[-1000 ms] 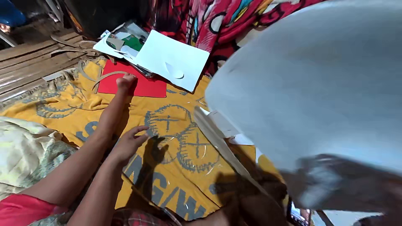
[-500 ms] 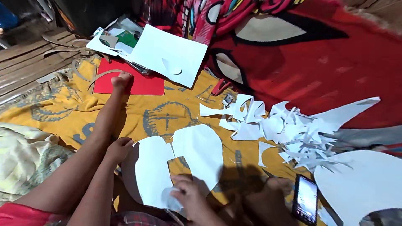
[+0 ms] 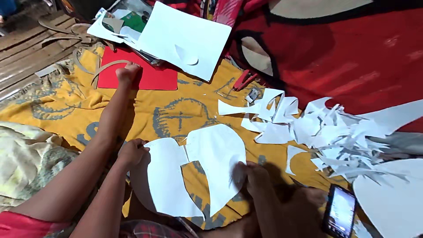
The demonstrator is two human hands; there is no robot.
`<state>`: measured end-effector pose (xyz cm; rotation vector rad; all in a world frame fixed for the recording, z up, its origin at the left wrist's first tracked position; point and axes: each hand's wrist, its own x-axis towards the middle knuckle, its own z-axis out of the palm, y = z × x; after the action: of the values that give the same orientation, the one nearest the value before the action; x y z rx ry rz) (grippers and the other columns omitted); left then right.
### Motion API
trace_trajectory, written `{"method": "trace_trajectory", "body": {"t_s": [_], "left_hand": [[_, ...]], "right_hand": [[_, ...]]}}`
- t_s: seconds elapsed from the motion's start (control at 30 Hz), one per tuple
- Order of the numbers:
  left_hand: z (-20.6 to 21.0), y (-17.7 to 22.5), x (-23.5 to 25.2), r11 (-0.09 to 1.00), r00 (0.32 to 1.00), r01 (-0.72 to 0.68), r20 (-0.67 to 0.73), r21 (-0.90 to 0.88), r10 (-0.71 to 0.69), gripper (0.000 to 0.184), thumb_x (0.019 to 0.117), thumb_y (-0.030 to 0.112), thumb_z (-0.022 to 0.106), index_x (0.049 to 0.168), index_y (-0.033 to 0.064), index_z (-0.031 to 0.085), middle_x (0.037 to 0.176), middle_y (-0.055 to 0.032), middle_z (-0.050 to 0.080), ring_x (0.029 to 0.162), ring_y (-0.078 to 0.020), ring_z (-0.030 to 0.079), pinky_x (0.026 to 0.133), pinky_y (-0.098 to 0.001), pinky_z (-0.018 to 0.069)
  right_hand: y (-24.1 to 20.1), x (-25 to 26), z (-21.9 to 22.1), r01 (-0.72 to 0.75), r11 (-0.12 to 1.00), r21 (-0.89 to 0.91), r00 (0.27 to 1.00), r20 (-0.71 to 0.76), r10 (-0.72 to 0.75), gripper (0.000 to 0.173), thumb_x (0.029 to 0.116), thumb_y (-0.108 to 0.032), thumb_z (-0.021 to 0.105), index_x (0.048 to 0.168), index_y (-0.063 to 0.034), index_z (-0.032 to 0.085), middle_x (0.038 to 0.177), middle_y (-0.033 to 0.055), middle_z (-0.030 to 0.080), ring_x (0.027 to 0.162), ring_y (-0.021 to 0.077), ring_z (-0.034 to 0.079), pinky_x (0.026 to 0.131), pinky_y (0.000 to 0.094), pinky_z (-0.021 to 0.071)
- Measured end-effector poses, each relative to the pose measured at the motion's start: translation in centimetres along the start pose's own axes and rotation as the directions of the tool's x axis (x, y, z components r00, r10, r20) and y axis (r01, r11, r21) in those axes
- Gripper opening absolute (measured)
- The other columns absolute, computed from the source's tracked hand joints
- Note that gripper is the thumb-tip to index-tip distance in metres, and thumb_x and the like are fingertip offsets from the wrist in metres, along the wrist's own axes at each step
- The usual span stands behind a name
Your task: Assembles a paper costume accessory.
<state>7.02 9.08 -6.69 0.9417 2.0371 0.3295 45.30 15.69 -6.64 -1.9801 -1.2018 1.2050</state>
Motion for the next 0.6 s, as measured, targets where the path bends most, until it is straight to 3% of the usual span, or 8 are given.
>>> {"method": "trace_trajectory", "body": {"t_s": [0.17,0.23,0.27,0.33,0.4,0.47,0.53,0.6], "left_hand": [[0.1,0.2,-0.4,0.988,0.921,-0.150,-0.366,-0.025,0.131,0.025,0.1009,0.015,0.066,0.122,0.0014,0.069,0.125,-0.0258,0.062,0.114,-0.0431,0.061,0.098,-0.0619,0.0469],[0.7,0.1,-0.3,0.974,0.865,-0.221,-0.452,0.044,0.216,0.040,0.0986,0.015,0.067,0.136,0.0002,0.061,0.142,-0.0287,0.052,0.130,-0.0491,0.049,0.106,-0.0641,0.0408],[1.1,0.4,-0.4,0.963,0.855,-0.255,-0.445,0.088,0.267,0.047,0.0972,0.015,0.069,0.140,-0.0004,0.057,0.148,-0.0299,0.046,0.134,-0.0510,0.045,0.108,-0.0651,0.0396],[2.4,1.7,-0.8,0.919,0.847,-0.341,-0.358,0.199,0.392,0.054,0.0954,0.017,0.072,0.144,0.0020,0.054,0.156,-0.0299,0.038,0.140,-0.0511,0.040,0.109,-0.0654,0.0390],[4.4,2.9,-1.3,0.825,0.810,-0.484,-0.208,0.292,0.549,0.051,0.0964,0.017,0.070,0.144,0.0068,0.057,0.158,-0.0300,0.035,0.146,-0.0524,0.032,0.112,-0.0688,0.0331],[6.5,3.8,-1.6,0.741,0.787,-0.573,-0.017,0.349,0.616,0.049,0.1014,0.023,0.062,0.149,0.0149,0.055,0.163,-0.0243,0.030,0.151,-0.0500,0.022,0.114,-0.0710,0.0262],[8.2,4.0,-1.8,0.687,0.774,-0.618,0.144,0.381,0.616,0.055,0.1051,0.040,0.053,0.156,0.0191,0.046,0.168,-0.0165,0.025,0.155,-0.0448,0.017,0.116,-0.0709,0.0212],[9.2,3.5,-1.3,0.664,0.780,-0.624,0.285,0.412,0.557,0.067,0.1052,0.054,0.043,0.161,0.0185,0.035,0.171,-0.0106,0.018,0.158,-0.0377,0.009,0.120,-0.0684,0.0127]], "right_hand": [[-3.0,1.2,0.6,0.193,0.981,0.015,0.980,-0.057,-0.191,0.013,0.0974,-0.008,0.065,0.087,0.0006,0.067,0.072,0.0021,0.064,0.065,0.0060,0.062,0.065,0.0266,0.0545],[-3.2,2.5,0.9,0.177,0.982,-0.065,0.983,-0.041,-0.180,0.013,0.0965,-0.009,0.068,0.092,0.0032,0.069,0.085,0.0095,0.068,0.078,0.0122,0.065,0.075,0.0335,0.0552],[-3.0,3.2,1.0,0.180,0.973,-0.143,0.982,-0.027,-0.186,0.015,0.0952,-0.010,0.070,0.091,0.0045,0.069,0.101,0.0148,0.068,0.095,0.0188,0.064,0.086,0.0401,0.0526],[-2.2,3.4,1.1,0.296,0.901,-0.317,0.945,-0.043,-0.325,0.021,0.0944,-0.015,0.070,0.094,0.0055,0.072,0.135,0.0242,0.060,0.129,0.0339,0.055,0.107,0.0494,0.0449],[-1.4,2.4,1.7,0.530,0.710,-0.465,0.775,-0.076,-0.628,0.025,0.0928,-0.018,0.069,0.091,0.0064,0.074,0.137,0.0330,0.057,0.127,0.0494,0.054,0.106,0.0590,0.0430],[-1.5,0.8,2.4,0.651,0.572,-0.499,0.666,0.013,-0.746,0.024,0.0938,-0.018,0.067,0.093,0.0051,0.076,0.135,0.0324,0.059,0.124,0.0518,0.056,0.105,0.0624,0.0440],[-1.6,-0.9,3.7,0.676,0.611,-0.412,0.700,0.102,-0.706,0.024,0.0937,-0.017,0.066,0.093,0.0052,0.075,0.132,0.0284,0.062,0.122,0.0446,0.060,0.103,0.0572,0.0473],[-1.8,-2.0,4.9,0.504,0.815,-0.285,0.863,0.183,-0.470,0.025,0.0966,-0.016,0.065,0.102,0.0069,0.073,0.134,0.0217,0.063,0.122,0.0297,0.062,0.104,0.0451,0.0483]]}}
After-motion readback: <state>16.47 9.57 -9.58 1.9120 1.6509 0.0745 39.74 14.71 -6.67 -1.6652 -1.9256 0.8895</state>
